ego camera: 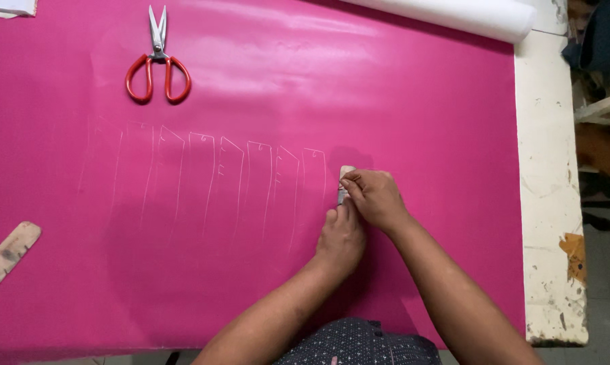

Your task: The person places a small template on a pink sheet and traces its outline with a pencil. They repeat this process multiple times, moving the template to adjacent positions and drawing new outlines to create a series of identical shapes.

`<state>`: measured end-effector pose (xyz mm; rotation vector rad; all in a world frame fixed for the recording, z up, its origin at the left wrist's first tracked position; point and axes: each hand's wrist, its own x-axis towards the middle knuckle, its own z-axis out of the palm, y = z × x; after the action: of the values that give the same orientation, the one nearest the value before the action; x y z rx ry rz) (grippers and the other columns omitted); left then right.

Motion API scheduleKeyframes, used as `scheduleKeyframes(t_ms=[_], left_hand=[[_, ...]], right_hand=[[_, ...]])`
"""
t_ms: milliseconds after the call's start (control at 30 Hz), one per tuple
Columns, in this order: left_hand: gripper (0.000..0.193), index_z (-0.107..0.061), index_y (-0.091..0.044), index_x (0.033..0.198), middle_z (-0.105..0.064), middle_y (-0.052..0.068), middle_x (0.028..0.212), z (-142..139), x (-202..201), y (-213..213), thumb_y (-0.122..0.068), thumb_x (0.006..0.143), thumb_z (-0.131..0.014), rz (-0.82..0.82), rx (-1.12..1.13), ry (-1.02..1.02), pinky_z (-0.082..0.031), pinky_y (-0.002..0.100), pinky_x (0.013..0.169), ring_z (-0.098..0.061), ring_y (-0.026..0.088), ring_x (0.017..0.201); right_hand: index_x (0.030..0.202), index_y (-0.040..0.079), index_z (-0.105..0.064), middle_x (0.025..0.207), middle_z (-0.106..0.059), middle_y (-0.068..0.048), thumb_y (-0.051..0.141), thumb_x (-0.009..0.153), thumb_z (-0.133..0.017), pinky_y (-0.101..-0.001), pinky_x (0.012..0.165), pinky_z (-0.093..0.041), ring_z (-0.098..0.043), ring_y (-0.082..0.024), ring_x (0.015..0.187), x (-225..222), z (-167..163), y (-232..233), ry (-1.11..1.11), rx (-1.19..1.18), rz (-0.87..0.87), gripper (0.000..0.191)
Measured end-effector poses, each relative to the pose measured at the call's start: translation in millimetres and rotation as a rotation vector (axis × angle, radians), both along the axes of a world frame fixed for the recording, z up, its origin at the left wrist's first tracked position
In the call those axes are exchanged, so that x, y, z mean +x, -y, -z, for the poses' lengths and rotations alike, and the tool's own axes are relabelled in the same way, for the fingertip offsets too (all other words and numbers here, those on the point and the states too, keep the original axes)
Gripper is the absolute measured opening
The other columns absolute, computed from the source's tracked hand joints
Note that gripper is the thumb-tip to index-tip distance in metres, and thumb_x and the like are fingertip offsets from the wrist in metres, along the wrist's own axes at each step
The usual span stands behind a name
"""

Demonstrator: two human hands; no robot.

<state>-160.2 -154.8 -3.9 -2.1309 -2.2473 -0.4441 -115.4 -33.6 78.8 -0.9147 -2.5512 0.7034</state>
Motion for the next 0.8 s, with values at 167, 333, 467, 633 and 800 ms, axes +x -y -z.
scheduleKeyframes(t_ms=[167,333,467,633,800], left_hand=[[0.049,-0.065,0.009,0.124,-0.052,0.033,0.142,-11.5,-5.5,2.3,-0.021,0.088,-0.052,0.008,0.036,-0.181,-0.029,0.055,0.114,-0.048,0.044,0.134],[0.032,-0.069,0.002,0.113,-0.06,0.027,0.133,-17.4,-18.5,2.4,-0.018,0.093,-0.053,0.005,0.14,-0.072,-0.039,0.046,0.106,-0.058,0.034,0.123],[0.036,-0.069,0.001,0.119,-0.063,0.02,0.13,-17.3,-31.6,-4.0,-0.014,0.09,-0.055,-0.078,0.278,-0.016,-0.042,0.038,0.09,-0.059,0.022,0.097],[0.031,-0.072,-0.004,0.119,-0.065,0.008,0.105,-19.5,-46.1,-10.8,-0.009,0.091,-0.058,-0.03,0.226,0.199,-0.04,0.041,0.082,-0.06,0.021,0.09],[0.016,-0.076,-0.01,0.095,-0.064,0.008,0.102,-22.2,-52.8,-9.8,-0.009,0.088,-0.061,-0.023,0.255,0.338,-0.04,0.044,0.085,-0.063,0.023,0.092]], right_hand=[[0.092,0.005,-0.078,0.077,-0.076,-0.011,0.021,0.093,-0.071,-0.049,0.078,-0.054,-0.072,-0.031,0.071,-5.2,-1.8,-6.0,0.029,0.198,-0.002,0.018],[0.095,0.005,-0.078,0.083,-0.076,-0.013,0.024,0.095,-0.069,-0.0446,0.071,-0.057,-0.073,-0.031,0.076,-5.0,-6.0,-10.0,0.025,0.101,-0.008,0.02],[0.096,0.007,-0.077,0.082,-0.075,-0.012,0.027,0.096,-0.068,-0.0427,0.069,-0.058,-0.074,-0.029,0.073,-11.4,-3.3,-13.8,0.042,0.001,0.02,0.022],[0.093,0.006,-0.077,0.081,-0.076,-0.012,0.024,0.095,-0.069,-0.0471,0.073,-0.055,-0.071,-0.032,0.074,-17.9,3.0,-26.4,-0.024,0.207,-0.01,0.02],[0.094,0.007,-0.076,0.084,-0.074,-0.012,0.024,0.097,-0.069,-0.0453,0.071,-0.056,-0.072,-0.033,0.076,-15.5,7.7,-31.2,-0.05,0.161,0.003,0.019]])
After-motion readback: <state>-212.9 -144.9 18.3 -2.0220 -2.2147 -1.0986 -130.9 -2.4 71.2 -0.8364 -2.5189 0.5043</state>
